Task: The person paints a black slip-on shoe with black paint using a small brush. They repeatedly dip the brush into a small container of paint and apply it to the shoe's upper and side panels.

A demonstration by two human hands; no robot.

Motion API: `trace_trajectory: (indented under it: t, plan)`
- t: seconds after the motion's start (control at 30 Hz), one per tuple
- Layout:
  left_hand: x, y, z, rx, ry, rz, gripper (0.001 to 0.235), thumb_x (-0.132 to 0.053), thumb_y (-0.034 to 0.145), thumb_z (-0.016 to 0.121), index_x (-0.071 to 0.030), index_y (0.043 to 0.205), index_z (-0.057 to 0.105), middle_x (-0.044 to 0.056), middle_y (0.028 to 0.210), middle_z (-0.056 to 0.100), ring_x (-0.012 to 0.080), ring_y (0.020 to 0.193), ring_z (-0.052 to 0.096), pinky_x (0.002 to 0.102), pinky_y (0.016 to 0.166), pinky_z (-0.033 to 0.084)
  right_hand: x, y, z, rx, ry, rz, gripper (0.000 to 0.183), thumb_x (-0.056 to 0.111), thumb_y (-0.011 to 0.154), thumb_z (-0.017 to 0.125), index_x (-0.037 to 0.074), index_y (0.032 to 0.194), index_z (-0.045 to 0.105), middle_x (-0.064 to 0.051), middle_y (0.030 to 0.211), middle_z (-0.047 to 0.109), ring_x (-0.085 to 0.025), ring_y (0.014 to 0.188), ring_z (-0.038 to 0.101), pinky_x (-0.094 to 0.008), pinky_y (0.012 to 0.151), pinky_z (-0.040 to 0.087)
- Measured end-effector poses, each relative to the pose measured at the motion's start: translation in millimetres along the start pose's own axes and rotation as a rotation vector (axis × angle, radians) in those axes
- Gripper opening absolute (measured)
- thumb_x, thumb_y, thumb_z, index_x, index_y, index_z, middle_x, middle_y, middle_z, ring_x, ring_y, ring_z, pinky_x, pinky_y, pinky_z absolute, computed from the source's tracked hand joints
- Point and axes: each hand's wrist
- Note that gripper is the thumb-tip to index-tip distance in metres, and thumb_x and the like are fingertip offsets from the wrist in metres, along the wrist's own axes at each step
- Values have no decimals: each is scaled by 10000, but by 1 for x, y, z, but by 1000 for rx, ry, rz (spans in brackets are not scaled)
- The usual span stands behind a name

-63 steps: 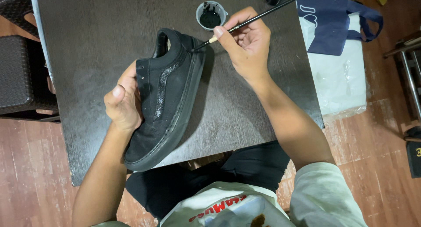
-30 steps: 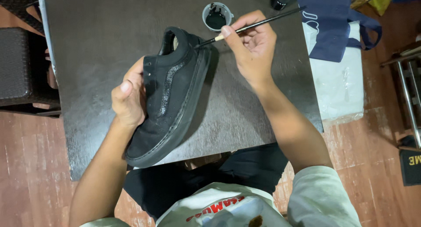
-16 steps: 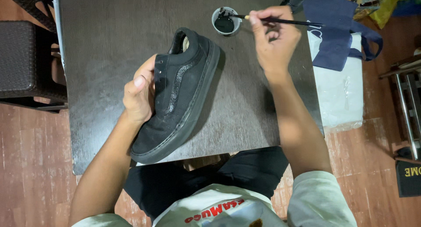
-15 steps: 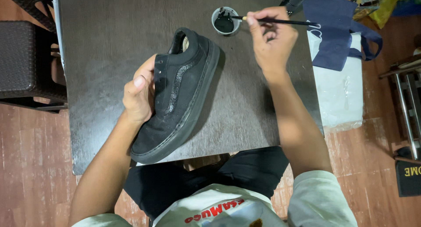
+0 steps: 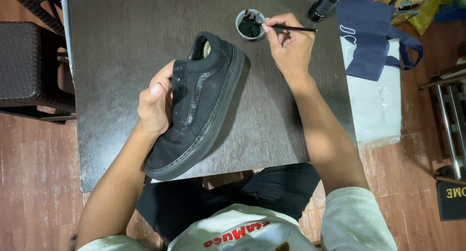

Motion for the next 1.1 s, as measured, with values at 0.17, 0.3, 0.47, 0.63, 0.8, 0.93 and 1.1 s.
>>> trace_trajectory:
  t: [0.17,0.3,0.47,0.63,0.8,0.93,1.1]
  plan:
    - [-2,0,2,9,8,1,752,-652,846,648,-15,1247,641,13,1026,663,124,892,608,272,786,447,-2,0,1,2,-38,-6,61,114,1080,782,98,1030,751,22,999,794,-60,589,553,-222,556,424]
    - [-2,0,2,11,8,8,765,-641,853,639,-3,1276,640,49,1104,692,162,992,654,299,885,499,-4,-1,3,12,-49,-14,66,128,1088,776,99,1037,744,42,921,769,-50,552,524,-220,525,386]
    - [-2,1,4,4,-39,-8,774,-619,827,667,9,1278,635,47,1060,697,151,934,661,277,804,499,-5,-2,2,20,-73,5,62,134,1073,791,118,1033,748,64,795,688,-42,539,522,-231,570,407]
    - [-4,1,5,6,21,-5,715,-646,836,651,-22,1186,644,16,1011,662,135,905,625,278,804,477,0,-3,2,17,-60,42,64,131,1053,796,114,1002,760,82,722,657,-28,533,513,-223,555,383]
    - [-3,2,5,22,-44,-12,742,-627,821,669,-12,1235,645,25,999,683,125,847,636,260,716,465,4,-1,-1,-114,177,238,91,97,1063,797,94,1055,706,-37,847,744,-26,608,554,-168,509,385]
    - [-10,-11,16,-37,-75,37,854,-674,820,689,31,1299,641,64,1058,727,139,895,683,252,745,493,24,14,-23,-270,529,401,180,3,1018,791,41,1055,619,-213,974,752,-203,663,759,-258,537,638]
    - [-18,-53,37,-50,-212,34,685,-658,767,794,-66,1009,547,-43,858,548,73,712,511,248,620,341,29,5,-70,-228,1039,303,256,-47,1130,684,128,1173,503,-183,1221,716,-240,1021,741,-411,866,719]
Point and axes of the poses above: each hand's wrist, its own y-axis towards the middle knuckle, its own z-axis out of the palm, x = y × z
